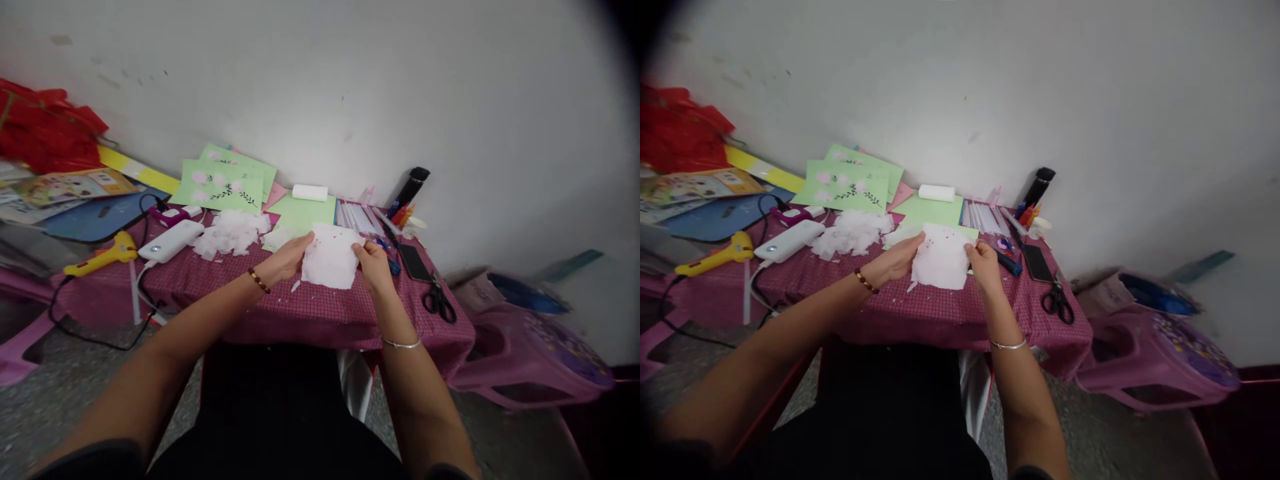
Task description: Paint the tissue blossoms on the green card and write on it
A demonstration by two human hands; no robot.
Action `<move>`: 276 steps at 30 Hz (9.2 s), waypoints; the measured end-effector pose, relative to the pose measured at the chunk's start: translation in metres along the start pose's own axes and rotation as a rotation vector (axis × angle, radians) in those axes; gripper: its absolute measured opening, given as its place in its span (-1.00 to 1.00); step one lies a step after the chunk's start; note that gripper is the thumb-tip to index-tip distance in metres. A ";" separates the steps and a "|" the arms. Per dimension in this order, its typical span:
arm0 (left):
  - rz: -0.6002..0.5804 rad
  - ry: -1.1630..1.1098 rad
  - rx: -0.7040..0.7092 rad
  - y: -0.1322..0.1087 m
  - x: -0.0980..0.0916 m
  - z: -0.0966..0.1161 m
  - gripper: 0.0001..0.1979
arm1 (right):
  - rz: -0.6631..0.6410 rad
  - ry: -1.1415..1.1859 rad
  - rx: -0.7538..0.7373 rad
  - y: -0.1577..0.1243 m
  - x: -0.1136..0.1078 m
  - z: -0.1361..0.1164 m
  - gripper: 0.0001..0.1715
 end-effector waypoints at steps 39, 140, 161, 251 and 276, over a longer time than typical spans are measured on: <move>0.183 0.030 0.017 0.003 -0.022 -0.016 -0.82 | 0.110 0.056 0.018 0.026 0.022 0.050 -0.59; -0.121 0.469 0.146 0.079 0.000 0.004 -0.85 | 0.004 -0.191 -0.149 0.051 0.027 0.008 -0.83; -0.100 1.089 0.737 0.066 0.005 0.032 -0.84 | 0.137 0.160 -0.150 0.056 0.005 0.004 -0.91; 0.133 0.085 -0.292 0.063 -0.040 -0.069 -0.84 | -0.060 0.046 0.031 0.059 0.022 0.047 -0.60; 0.078 0.391 -0.135 0.065 -0.041 -0.051 -0.84 | -0.069 -0.182 -0.151 0.055 0.025 0.025 -0.71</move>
Point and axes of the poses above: each hand's wrist, its own y-axis towards the middle knuckle, its own x-axis out of the palm, z = x × y, the point moved 8 cm from there along y, towards the middle knuckle, and after that the axes turned 6 degrees about x, right-handed, at the moved point
